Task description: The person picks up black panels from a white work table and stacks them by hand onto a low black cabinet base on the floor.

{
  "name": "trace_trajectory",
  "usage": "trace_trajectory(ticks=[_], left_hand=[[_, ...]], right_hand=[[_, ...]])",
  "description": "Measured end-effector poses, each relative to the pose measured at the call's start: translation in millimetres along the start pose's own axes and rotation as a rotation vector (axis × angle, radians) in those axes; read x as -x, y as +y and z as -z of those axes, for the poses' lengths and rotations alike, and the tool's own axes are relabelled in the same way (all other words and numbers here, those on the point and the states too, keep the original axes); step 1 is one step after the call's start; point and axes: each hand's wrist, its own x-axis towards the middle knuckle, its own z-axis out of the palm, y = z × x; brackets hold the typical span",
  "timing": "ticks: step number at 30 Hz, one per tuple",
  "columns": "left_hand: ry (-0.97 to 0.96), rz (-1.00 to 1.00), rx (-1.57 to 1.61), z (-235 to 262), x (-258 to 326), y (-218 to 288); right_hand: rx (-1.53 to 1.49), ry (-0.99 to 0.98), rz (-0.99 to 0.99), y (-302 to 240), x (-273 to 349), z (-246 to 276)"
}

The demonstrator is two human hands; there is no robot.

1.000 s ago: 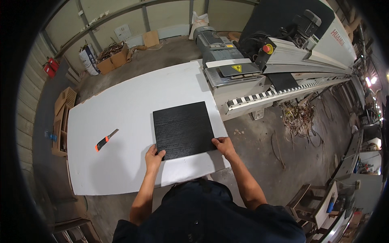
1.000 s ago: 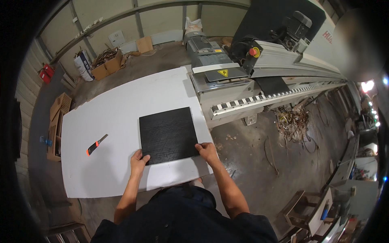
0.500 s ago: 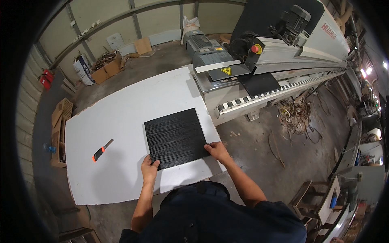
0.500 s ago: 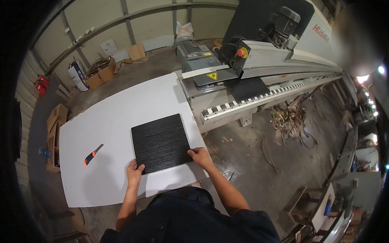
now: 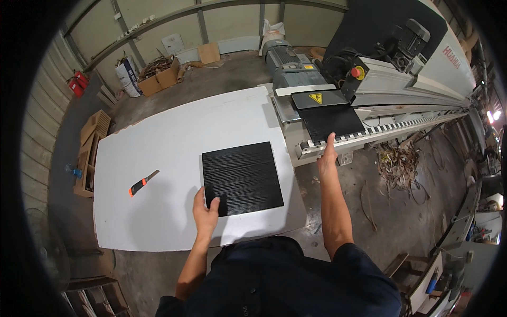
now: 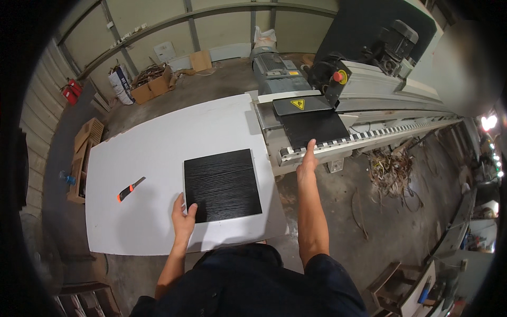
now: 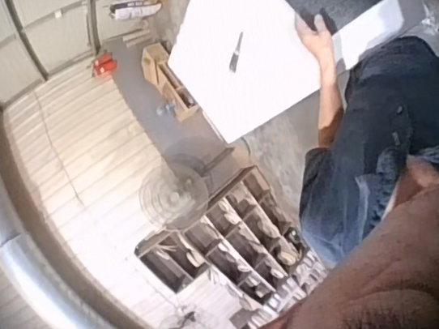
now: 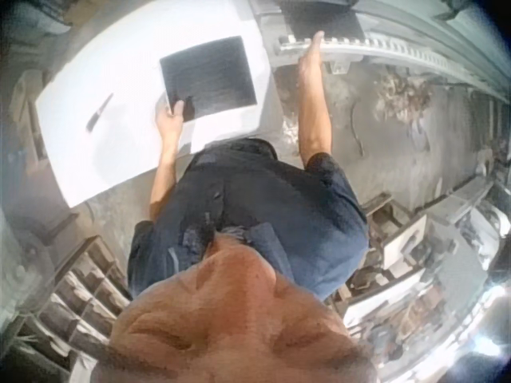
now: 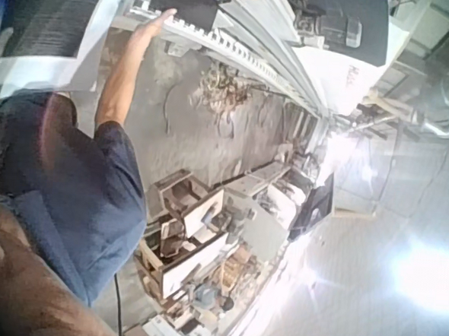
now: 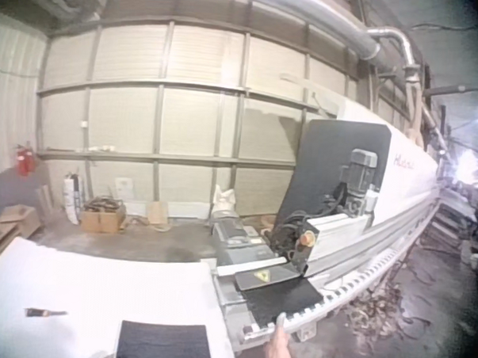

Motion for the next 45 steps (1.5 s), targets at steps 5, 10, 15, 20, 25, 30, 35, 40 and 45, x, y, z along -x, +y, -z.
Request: trace_trajectory(ticks=[5, 10, 15, 20, 25, 30, 35, 40, 45], left_hand=[[-0.155, -0.040, 0.091, -33.1, -5.1, -9.3], [-0.399, -0.019, 0.136, -90.8, -29.6, 17.7], [-0.430, 0.218, 0.386, -139.6, -61.0, 21.3], [-0.566, 0.474, 0.778, -119.0, -50.9, 2.6], [-0.494, 0.490, 0.813, -62.5, -32.7, -10.4], [-0.355, 0.576, 0.691, 13.6, -12.7, -32.6], [-0.404, 0.317, 0.214, 35.9, -11.5, -57.0], [-0.303, -0.140, -0.614, 35.8, 0.0, -39.0], [-0.342, -0.172, -0.526, 37.0, 5.9, -56.1]], right_hand=[[-0.053, -0.325, 0.289, 31.2, -12.0, -8.9], [0.159, -0.132, 0.311, 54.2, 32.7, -10.3], [-0.039, -0.481, 0.007, 82.4, 82.2, 10.5], [-0.024, -0.719, -0.160, 96.5, 147.2, 53.6], [-0.220, -0.627, 0.018, 85.0, 98.6, 111.1], [0.158, -0.652, 0.079, 80.9, 130.9, 112.5], [0.737, -0.616, 0.578, 100.2, 145.2, 107.0], [1.056, -0.620, 0.967, 109.9, 146.3, 124.0], [1.219, -0.630, 1.060, 109.3, 158.8, 120.6]])
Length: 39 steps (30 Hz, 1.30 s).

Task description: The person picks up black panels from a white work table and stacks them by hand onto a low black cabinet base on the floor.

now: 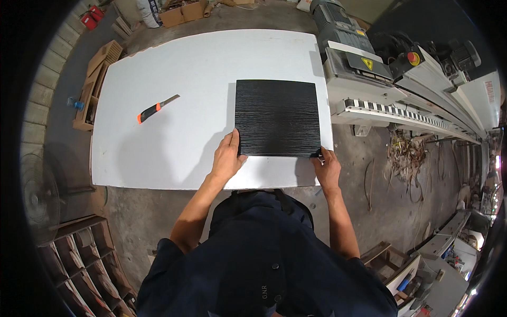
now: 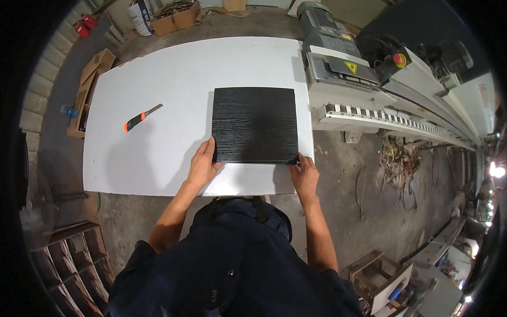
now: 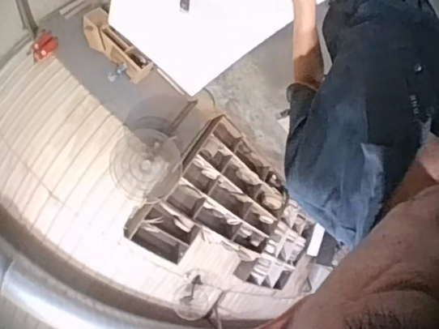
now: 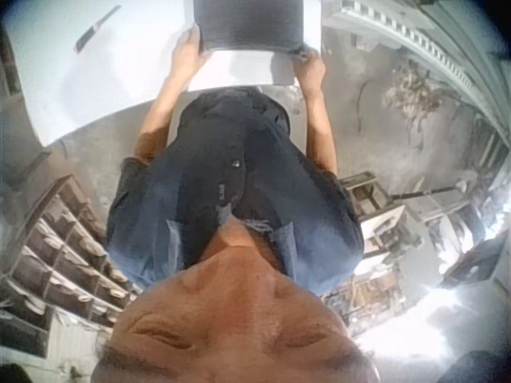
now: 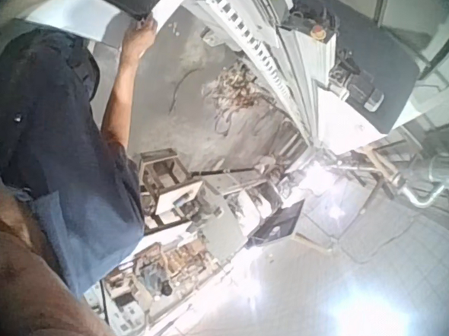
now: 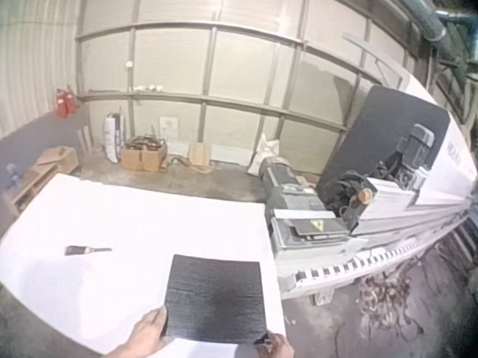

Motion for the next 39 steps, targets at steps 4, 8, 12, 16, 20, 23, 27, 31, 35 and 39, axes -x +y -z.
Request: trace_trajectory(ticks=[4, 8, 12, 16, 20, 23, 27, 31, 35, 39], left_hand=[[0.021, -0.051, -0.056, -2.6, 0.3, -2.9], [0.012, -0.085, -0.106, -3.2, -0.7, -3.0], [-0.008, -0.051, -0.085, -1.2, -0.1, -0.9], [-0.001, -0.054, -0.046, 1.7, -1.6, 3.9], [-0.072, 0.073, 0.209, 6.4, -8.6, -12.2], [-0.027, 0.160, 0.436, 11.2, -42.0, -12.7], [-0.129, 0.419, 0.854, 16.6, -94.8, 1.5], [-0.095, 0.451, 0.848, 6.6, -103.4, 0.6], [-0.182, 0.418, 0.824, 4.3, -92.7, 13.6], [-0.325, 0.377, 0.750, -22.8, -65.7, 39.8]], right_hand=[[0.015, 0.035, 0.046, 3.7, -1.0, 0.6], [0.019, 0.051, -0.021, 3.9, -1.5, 1.2], [0.050, 0.054, 0.004, 9.7, 0.0, 0.2], [0.078, -0.060, -0.057, 8.2, -6.9, 7.0], [-0.323, -0.255, -0.171, 17.0, -17.4, 17.9], [-0.487, -0.264, -0.298, 23.8, -57.7, 10.7], [-0.518, -0.203, -0.380, 17.8, -105.6, -25.9], [-0.349, -0.024, -0.311, 12.0, -101.5, -45.8], [-0.304, -0.020, -0.393, 24.4, -60.5, -28.6], [-0.222, 0.033, -0.581, 37.2, 15.4, 12.5]])
